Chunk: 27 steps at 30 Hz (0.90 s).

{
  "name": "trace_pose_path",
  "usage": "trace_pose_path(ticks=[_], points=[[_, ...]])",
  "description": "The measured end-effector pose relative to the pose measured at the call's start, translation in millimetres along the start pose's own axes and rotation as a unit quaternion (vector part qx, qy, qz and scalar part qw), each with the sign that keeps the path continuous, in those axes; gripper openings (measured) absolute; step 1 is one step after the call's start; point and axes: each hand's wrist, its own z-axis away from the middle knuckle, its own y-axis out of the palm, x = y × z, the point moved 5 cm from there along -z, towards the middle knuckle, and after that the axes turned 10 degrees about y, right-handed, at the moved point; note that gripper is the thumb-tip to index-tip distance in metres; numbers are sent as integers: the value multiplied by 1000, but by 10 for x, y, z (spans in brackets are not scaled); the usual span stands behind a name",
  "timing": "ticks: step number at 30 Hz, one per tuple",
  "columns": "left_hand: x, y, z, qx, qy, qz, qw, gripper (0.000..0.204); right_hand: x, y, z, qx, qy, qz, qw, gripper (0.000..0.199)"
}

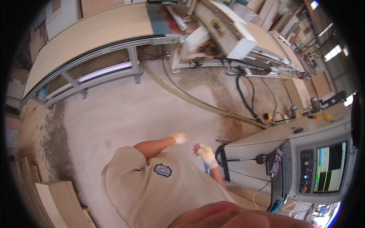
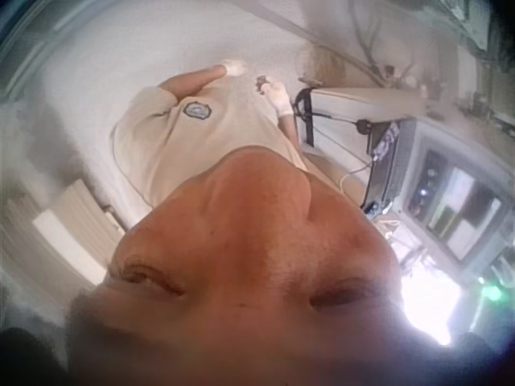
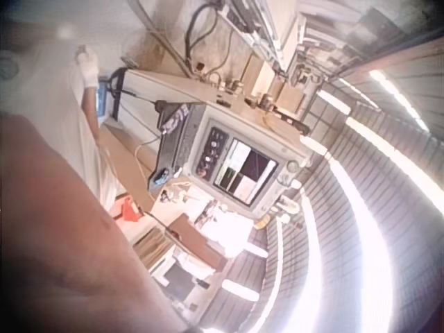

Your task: The person uses a yellow measuring tool to check a panel on a conveyor, then removes the panel and stacks it with other panels on the floor. The person also briefly interacts with a computer mouse and keyboard at a control station.

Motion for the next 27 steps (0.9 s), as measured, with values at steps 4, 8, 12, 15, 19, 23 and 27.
trace_pose_path(ticks=[4, 8, 12, 15, 19, 23, 27], points=[[1796, -361, 918, 93, -197, 70, 973, 55, -961, -108, -1123, -87, 167, 563, 805, 46], [2570, -988, 1085, -37, -207, 185, 960, 41, -1609, -238, -1710, 50, 389, 335, 857, 32], [3204, -1632, 964, -235, -231, 425, 843, 37, -1496, -527, -2441, 45, 474, 366, 799, 34], [3696, -2045, 986, -252, -244, 501, 791, 37, -1007, -553, -3618, -43, 466, 304, 830, 40], [4422, -2490, 1615, -358, -359, 523, 685, 33, 177, 167, -5678, 192, 183, 648, 714, 24], [4894, -2609, 2455, -426, -446, 514, 596, 27, 1903, 949, -7558, -34, 99, 555, 825, 38], [5344, -2821, 2782, -450, -441, 627, 458, 22, 3438, 1959, -8729, -99, -85, 483, 866, 42]])
